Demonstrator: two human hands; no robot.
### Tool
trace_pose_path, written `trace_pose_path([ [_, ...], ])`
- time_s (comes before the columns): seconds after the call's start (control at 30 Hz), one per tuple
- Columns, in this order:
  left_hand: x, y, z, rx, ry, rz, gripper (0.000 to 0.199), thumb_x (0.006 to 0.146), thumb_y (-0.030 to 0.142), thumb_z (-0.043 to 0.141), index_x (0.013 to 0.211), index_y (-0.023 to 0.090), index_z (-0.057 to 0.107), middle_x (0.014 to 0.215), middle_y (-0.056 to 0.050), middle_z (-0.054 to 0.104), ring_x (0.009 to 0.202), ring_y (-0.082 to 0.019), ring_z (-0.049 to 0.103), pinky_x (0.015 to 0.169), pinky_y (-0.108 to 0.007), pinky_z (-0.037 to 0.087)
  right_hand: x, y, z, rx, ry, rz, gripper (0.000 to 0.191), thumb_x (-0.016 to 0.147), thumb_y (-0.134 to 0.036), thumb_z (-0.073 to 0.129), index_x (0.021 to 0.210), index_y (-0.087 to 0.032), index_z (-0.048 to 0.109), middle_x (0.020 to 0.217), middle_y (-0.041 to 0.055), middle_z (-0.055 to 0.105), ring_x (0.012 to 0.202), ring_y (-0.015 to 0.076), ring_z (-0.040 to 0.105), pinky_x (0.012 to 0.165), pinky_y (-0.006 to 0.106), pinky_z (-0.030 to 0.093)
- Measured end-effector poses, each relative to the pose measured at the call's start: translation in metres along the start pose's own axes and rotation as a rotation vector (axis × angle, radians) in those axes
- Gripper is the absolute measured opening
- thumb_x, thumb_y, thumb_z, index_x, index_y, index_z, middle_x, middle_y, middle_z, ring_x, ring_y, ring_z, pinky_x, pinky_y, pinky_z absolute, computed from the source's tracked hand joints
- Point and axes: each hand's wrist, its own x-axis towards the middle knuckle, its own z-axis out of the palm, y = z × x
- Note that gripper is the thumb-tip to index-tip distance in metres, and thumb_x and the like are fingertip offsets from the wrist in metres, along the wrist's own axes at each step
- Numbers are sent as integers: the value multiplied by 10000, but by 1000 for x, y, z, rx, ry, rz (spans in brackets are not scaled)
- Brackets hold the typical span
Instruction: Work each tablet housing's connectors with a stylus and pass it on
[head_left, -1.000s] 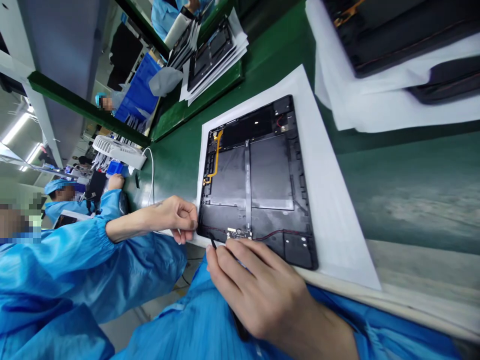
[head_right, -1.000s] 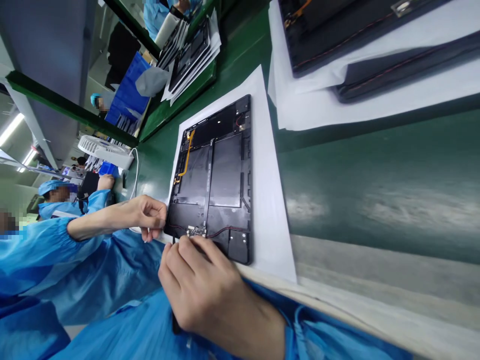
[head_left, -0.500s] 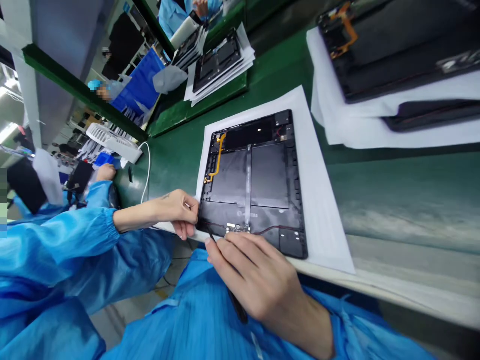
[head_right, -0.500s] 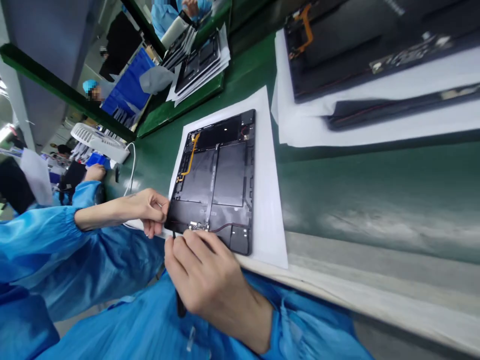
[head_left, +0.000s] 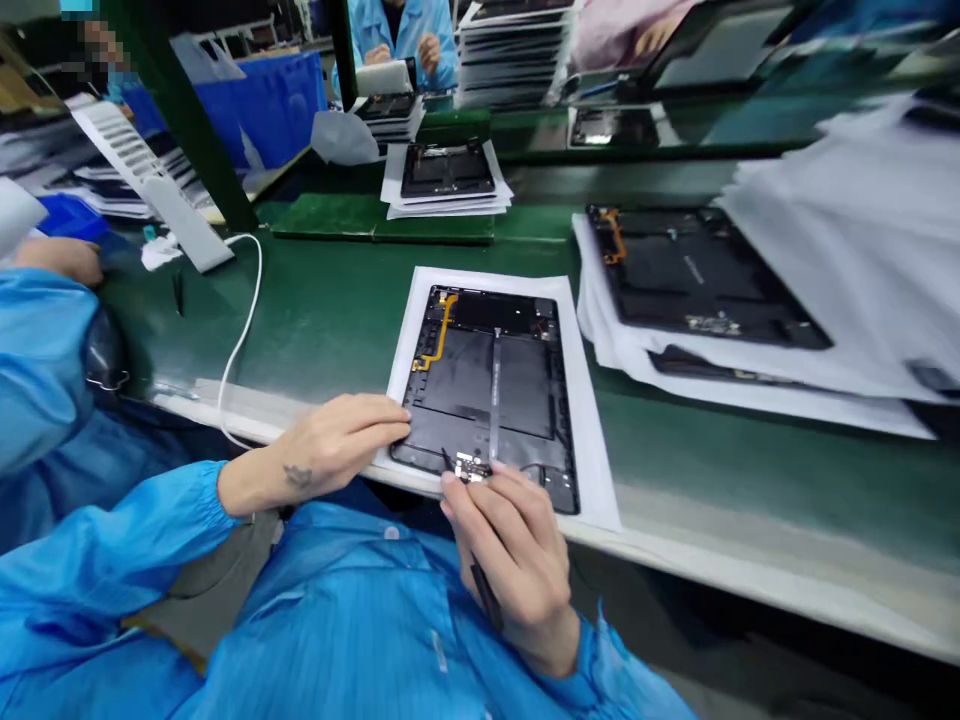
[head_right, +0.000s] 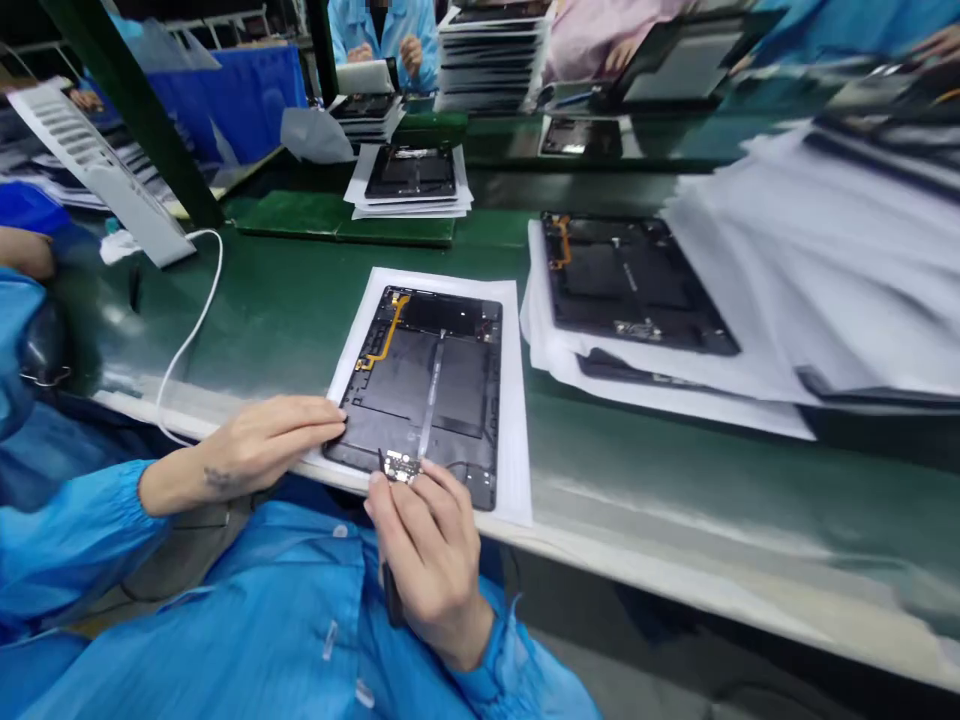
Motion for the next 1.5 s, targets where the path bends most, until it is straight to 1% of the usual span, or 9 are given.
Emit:
trace_pose_path([
  [0.23, -21, 2, 16, 71, 41, 43, 391, 1008, 64, 403, 1357, 126, 566, 1368, -164, 634, 1319, -235, 586, 1076, -395, 537, 3, -5, -23, 124, -2, 209, 426, 818, 59, 648, 1181, -159, 695, 948, 76, 731, 944, 232, 670, 881, 445, 605],
  [0.5, -10, 20, 16, 257, 67, 58, 347, 976, 71, 438, 1279, 56, 607, 1277, -228, 670, 1210, -304, 663, 1008, -425, 578, 57, 11, -14, 459, -170, 535, 179, 968, -153, 566, 933, -217, 728, 850, 35, 727, 777, 173, 681, 676, 299, 559],
  [0.6, -9, 15, 10, 119, 59, 1, 391, 967, 27, 375, 1272, 76, 615, 1289, -168, 683, 1199, -235, 673, 1026, -350, 575, 55, 13, -11, 449, -141, 494, 191, 976, -138, 538, 945, -209, 712, 843, 45, 718, 760, 175, 672, 658, 311, 554],
  [0.77, -14, 5, 7, -40, 61, -35, 425, 937, -11, 359, 1258, 73, 625, 1304, -154, 679, 1196, -227, 676, 1015, -335, 581, 37, 10, -19, 227, -223, 45, 206, 972, -138, 543, 1110, -129, 696, 804, 71, 700, 790, 207, 678, 815, 414, 626],
  [0.83, -16, 5, 10, -13, 77, -11, 395, 955, 12, 378, 1253, 74, 630, 1307, -166, 674, 1211, -241, 667, 1023, -345, 574, 28, 9, -20, 128, -237, -24, 258, 973, -149, 552, 1194, -129, 684, 780, 55, 692, 764, 200, 676, 877, 433, 637],
  [0.97, -19, 9, 19, 32, 122, 4, 374, 987, 61, 409, 1303, 79, 608, 1351, -170, 646, 1301, -259, 600, 1096, -378, 521, 11, 8, -19, 64, -196, 40, 395, 938, -112, 596, 1327, -171, 642, 865, 57, 712, 831, 217, 703, 871, 444, 655],
  [1.13, -18, 17, 22, 129, 120, 11, 338, 984, 70, 446, 1267, 67, 631, 1330, -190, 651, 1255, -285, 631, 1074, -400, 530, 0, 5, -22, 111, -92, 146, 393, 896, -46, 600, 1257, -178, 681, 897, 57, 703, 891, 238, 698, 877, 491, 644],
  [1.37, -5, 31, 14, 321, 6, 53, 365, 998, 151, 477, 1325, 35, 593, 1283, -251, 657, 1188, -324, 668, 1022, -443, 532, 50, 9, -16, 420, -177, 504, 198, 972, -140, 533, 964, -210, 718, 893, 62, 734, 837, 208, 688, 720, 361, 585],
  [1.5, -4, 33, 14, 353, -14, 49, 375, 1003, 182, 476, 1330, 40, 590, 1297, -247, 651, 1183, -324, 668, 1026, -446, 516, 66, 13, -8, 481, -277, 524, 187, 964, -151, 559, 899, -213, 723, 819, 35, 728, 759, 173, 677, 672, 295, 565],
])
